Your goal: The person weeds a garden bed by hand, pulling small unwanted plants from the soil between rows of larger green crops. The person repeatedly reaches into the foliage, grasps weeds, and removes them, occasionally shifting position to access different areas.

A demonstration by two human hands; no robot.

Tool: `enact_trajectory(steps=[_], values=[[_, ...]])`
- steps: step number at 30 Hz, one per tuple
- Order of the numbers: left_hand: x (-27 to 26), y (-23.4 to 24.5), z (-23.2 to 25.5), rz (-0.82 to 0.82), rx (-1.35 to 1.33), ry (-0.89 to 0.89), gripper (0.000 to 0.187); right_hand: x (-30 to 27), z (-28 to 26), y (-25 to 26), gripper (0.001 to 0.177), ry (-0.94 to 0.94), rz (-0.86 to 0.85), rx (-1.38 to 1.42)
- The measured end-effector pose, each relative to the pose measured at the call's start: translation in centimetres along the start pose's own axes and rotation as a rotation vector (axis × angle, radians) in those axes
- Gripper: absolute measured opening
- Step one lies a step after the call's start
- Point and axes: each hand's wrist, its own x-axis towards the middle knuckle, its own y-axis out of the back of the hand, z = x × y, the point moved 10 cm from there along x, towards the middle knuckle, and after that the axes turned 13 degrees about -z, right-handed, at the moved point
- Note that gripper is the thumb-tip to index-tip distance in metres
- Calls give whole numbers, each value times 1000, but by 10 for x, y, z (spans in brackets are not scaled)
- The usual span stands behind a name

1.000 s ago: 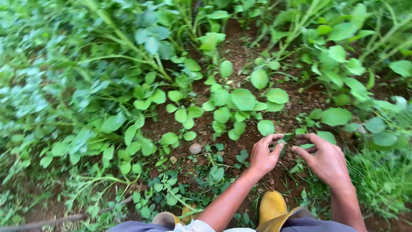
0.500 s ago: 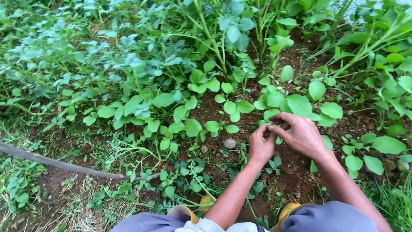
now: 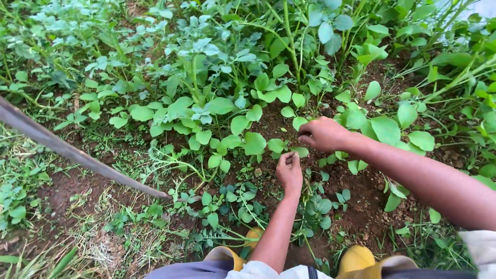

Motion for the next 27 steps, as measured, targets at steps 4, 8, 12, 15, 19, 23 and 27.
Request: enact_trajectory(steps=[4, 8, 12, 15, 19, 23, 27], values=[[8, 24, -25, 86, -110, 48, 24, 46, 2, -23, 28, 24, -10, -31], [34, 37, -58, 146, -134, 49, 31, 77, 21, -32, 30, -6, 103, 85], [36, 42, -57, 135, -187, 51, 40, 67, 17, -36, 31, 32, 116, 226], [40, 42, -56, 95, -163, 92, 47, 53, 9, -40, 35, -1, 28, 378], [47, 36, -37, 38, -201, 75, 44, 65, 14, -48, 33, 30, 16, 413], [56, 41, -37, 4, -111, 62, 32, 89, 46, -71, 28, -2, 114, 450], [70, 44, -40, -1, -102, 116, 45, 98, 59, -73, 19, -52, 239, 526]])
